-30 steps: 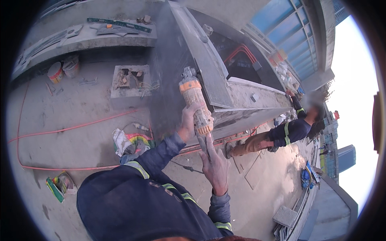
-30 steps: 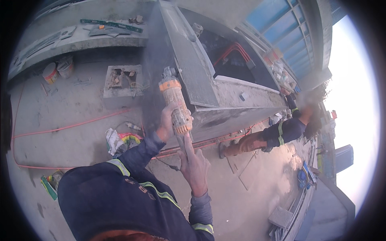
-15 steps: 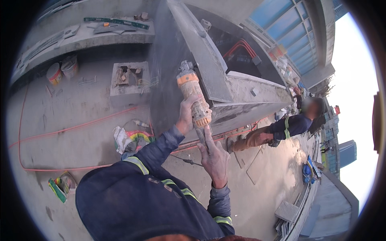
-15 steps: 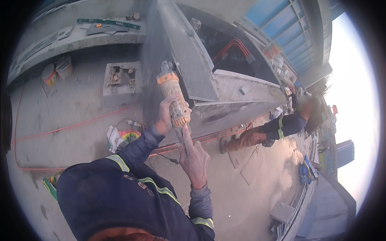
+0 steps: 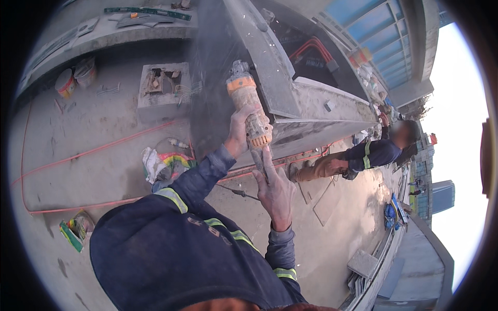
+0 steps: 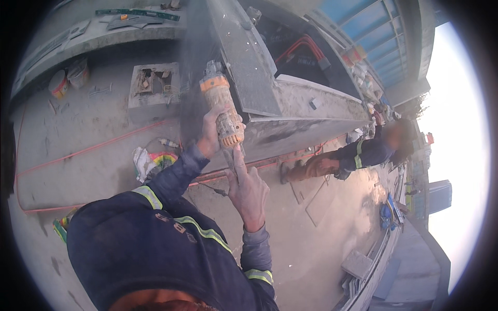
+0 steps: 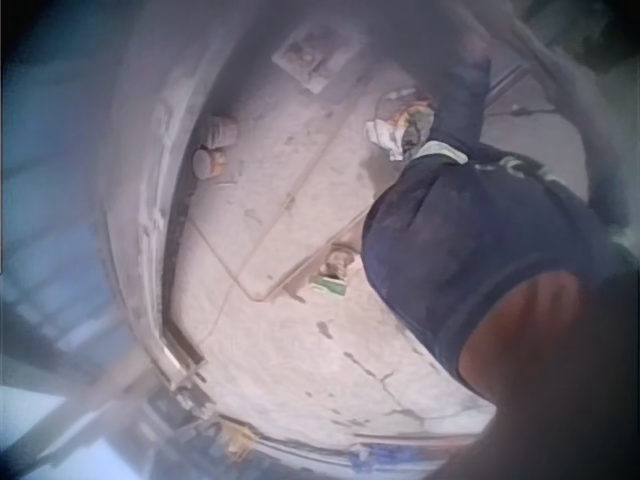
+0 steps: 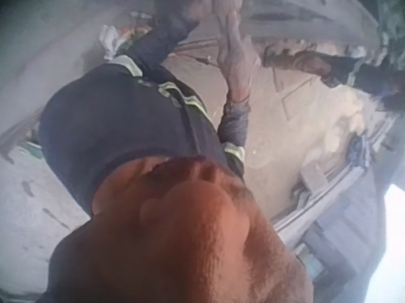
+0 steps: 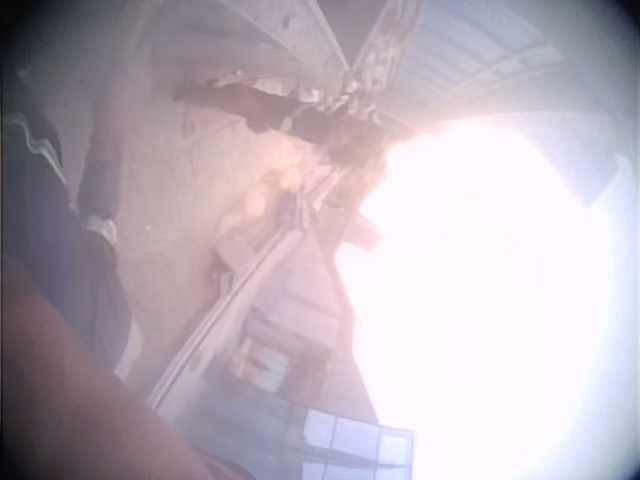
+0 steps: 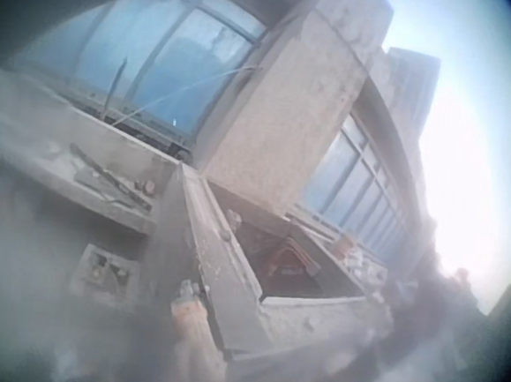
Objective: The person uses an angle grinder to cut a large concrete slab on a rooftop construction site. After cutting, the person and a coworker lift and remove the cut slab from the work area.
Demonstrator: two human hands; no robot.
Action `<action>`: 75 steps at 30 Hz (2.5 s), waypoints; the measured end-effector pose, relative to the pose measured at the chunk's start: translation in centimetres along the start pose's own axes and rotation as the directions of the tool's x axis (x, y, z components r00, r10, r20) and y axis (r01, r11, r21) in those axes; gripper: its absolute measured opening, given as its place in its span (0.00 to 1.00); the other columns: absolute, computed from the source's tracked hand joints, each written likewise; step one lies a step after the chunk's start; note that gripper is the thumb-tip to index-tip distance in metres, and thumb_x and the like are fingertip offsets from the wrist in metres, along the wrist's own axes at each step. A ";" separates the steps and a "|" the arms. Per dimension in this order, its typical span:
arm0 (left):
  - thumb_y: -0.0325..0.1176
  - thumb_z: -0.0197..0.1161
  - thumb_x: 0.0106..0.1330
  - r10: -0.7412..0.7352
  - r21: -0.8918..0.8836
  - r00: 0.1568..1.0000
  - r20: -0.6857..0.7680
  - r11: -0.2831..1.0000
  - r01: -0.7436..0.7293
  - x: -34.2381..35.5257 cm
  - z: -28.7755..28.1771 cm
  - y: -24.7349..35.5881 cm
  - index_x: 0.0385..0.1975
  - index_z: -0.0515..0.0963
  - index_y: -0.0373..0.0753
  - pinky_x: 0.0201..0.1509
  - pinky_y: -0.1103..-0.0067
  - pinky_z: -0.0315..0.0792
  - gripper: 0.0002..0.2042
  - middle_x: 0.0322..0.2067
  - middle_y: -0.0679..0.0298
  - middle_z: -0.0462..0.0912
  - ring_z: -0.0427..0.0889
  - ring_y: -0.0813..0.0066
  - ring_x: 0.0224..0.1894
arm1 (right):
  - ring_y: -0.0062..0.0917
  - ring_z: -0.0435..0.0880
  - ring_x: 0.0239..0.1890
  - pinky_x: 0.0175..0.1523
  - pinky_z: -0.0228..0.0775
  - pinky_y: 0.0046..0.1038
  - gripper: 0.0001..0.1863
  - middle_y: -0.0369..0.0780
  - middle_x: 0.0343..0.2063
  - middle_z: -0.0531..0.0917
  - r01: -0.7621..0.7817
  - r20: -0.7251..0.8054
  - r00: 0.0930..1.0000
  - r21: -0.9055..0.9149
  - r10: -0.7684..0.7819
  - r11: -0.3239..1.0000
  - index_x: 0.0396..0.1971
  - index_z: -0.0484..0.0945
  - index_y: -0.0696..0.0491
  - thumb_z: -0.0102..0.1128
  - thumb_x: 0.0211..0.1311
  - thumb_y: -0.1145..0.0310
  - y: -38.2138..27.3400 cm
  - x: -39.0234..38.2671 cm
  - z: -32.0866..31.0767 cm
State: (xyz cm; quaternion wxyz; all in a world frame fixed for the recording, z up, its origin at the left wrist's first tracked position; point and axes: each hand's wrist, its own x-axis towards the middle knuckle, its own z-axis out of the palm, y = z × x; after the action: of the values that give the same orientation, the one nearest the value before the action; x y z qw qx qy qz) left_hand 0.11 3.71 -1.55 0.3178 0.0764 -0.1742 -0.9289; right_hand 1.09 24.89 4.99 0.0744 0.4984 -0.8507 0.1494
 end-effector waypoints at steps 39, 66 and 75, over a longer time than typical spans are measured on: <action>0.43 0.67 0.70 0.007 0.007 1.000 0.001 1.000 -0.007 -2.3 1.4 0.0 0.48 0.75 0.35 0.36 0.64 0.88 0.18 0.33 0.51 0.85 0.91 0.55 0.32 | 0.44 0.85 0.31 0.39 0.75 0.44 0.38 0.48 0.32 0.83 -0.033 0.046 0.998 0.031 0.032 0.999 0.81 0.67 0.44 0.67 0.74 0.59 -0.2 -1.6 -1.1; 0.44 0.67 0.70 0.035 0.020 0.999 -0.001 0.999 -0.035 -1.3 0.7 -0.7 0.49 0.75 0.37 0.38 0.64 0.88 0.19 0.33 0.51 0.85 0.91 0.56 0.32 | 0.35 0.82 0.24 0.31 0.72 0.39 0.41 0.43 0.26 0.80 0.038 -0.031 0.999 0.020 -0.038 0.999 0.82 0.65 0.36 0.70 0.71 0.59 0.4 -1.1 -0.6; 0.43 0.67 0.70 0.027 0.007 1.000 0.016 1.000 -0.027 -3.7 1.6 -1.2 0.48 0.75 0.37 0.37 0.64 0.88 0.18 0.33 0.52 0.85 0.90 0.56 0.32 | 0.38 0.83 0.28 0.36 0.74 0.40 0.38 0.45 0.29 0.81 -0.061 0.088 0.994 -0.017 0.062 0.998 0.82 0.66 0.41 0.67 0.73 0.59 -0.2 -3.2 -2.0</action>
State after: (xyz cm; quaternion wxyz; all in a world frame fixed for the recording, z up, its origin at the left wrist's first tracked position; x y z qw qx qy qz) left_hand 1.92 7.37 -0.39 0.3286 0.0679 -0.1812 -0.9244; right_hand 2.77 28.15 6.02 0.0356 0.4776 -0.8691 0.1234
